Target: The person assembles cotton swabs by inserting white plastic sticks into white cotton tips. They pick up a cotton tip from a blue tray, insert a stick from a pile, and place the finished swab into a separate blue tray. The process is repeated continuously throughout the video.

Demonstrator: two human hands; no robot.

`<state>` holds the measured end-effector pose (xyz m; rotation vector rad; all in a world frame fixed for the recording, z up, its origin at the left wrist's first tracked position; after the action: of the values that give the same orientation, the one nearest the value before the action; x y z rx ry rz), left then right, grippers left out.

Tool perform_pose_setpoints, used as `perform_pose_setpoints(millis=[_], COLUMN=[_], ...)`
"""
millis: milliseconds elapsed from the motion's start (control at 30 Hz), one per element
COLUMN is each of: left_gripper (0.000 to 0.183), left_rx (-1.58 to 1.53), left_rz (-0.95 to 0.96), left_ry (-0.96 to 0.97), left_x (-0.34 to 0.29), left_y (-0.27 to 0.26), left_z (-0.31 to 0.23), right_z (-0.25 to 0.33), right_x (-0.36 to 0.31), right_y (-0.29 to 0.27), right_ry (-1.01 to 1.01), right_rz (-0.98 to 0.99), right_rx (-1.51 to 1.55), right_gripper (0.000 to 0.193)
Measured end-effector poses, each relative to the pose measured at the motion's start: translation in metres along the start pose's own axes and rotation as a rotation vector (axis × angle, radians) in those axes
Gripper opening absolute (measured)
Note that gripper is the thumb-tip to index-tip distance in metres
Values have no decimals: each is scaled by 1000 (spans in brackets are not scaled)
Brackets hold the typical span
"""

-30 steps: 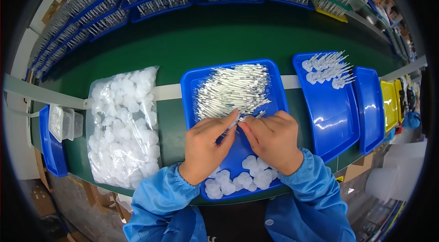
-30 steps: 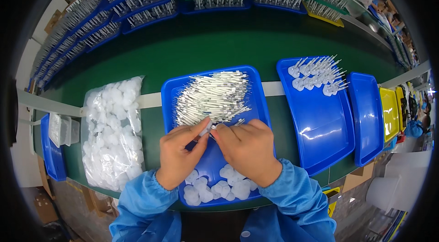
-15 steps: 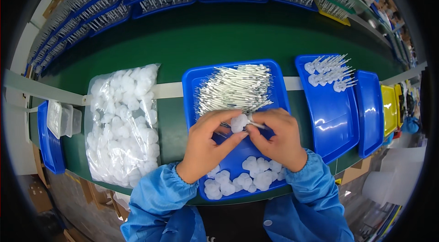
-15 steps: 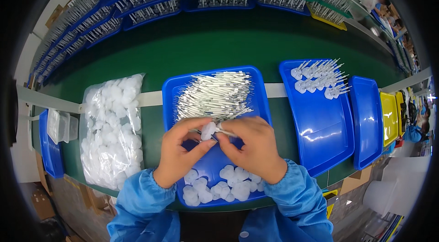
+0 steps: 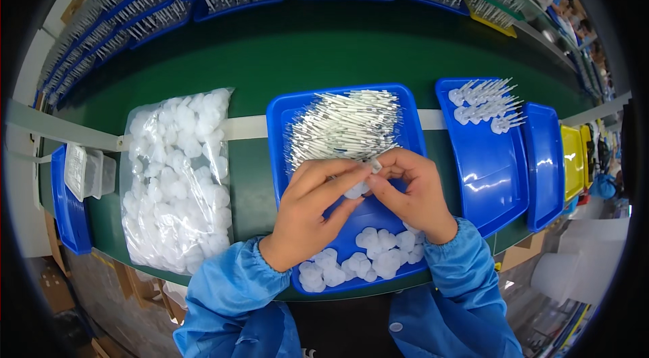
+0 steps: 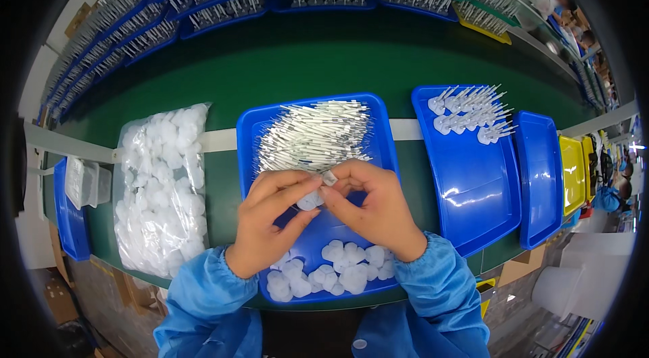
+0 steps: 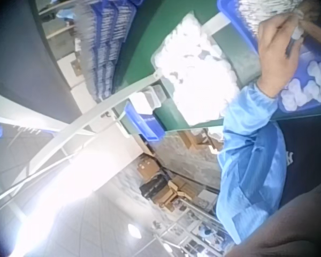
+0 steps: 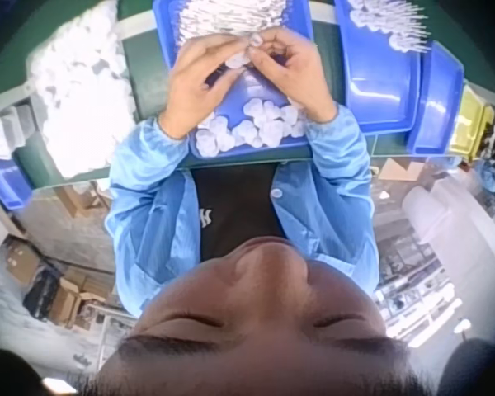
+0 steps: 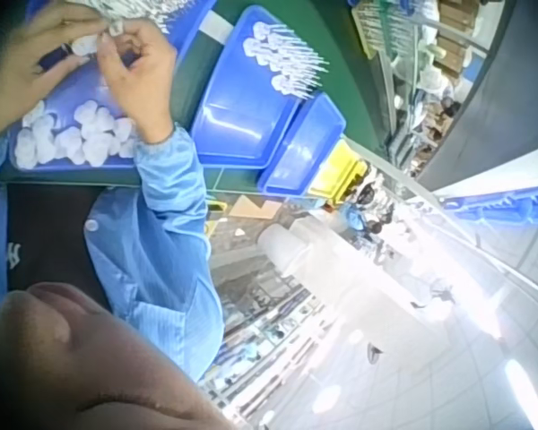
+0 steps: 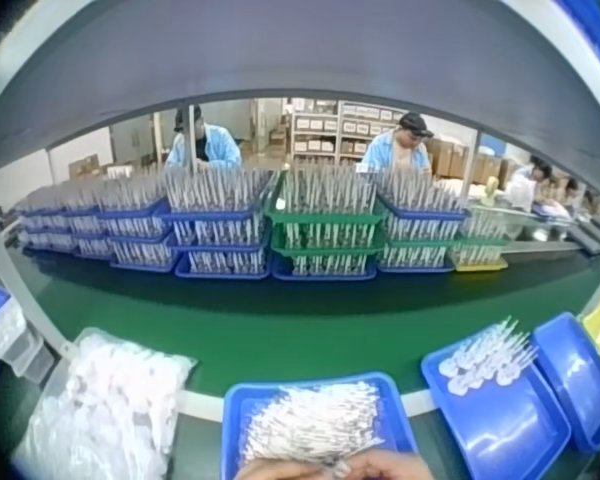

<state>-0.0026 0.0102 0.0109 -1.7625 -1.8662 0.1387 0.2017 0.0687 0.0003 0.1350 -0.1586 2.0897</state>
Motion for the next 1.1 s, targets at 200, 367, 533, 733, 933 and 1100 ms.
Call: perform_pose_setpoints(millis=[200,367,533,733,933,1100], left_gripper=[56,52,43,29,33,35], left_rx=[26,-237,-508,-441,-613,-590], left_rz=[-3,-36,38,-127,-87,-55], left_ry=[85,-84,-266,-278,-348,-321], left_x=[-3,-9,-16,-12,-11,-10], left_y=[3,-6,-4,-6,-5,-7], left_z=[2,9,34,25,24,25], right_z=[8,19,24,16,20,22], right_x=[-9,-30,-11,8,6,11], right_y=[1,-20,-4,-5,1,13], right_ry=[10,-217,-533,-561,-393,-541], right_rz=[-21,42,319,339,42,31], right_rx=[46,-862,-1343,-1339,-649,-659], right_gripper=[17,25,21,24,27,28])
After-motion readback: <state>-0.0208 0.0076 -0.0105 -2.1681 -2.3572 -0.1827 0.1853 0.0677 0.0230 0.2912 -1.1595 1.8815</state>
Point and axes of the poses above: each hand's wrist, its own x-axis towards the middle knuckle, its own y-axis out of the palm, z = x × y, the point moved 2 cm from there along x, towards the middle knuckle, and after that the axes turned 9 degrees about -y, right-handed, at the moved point
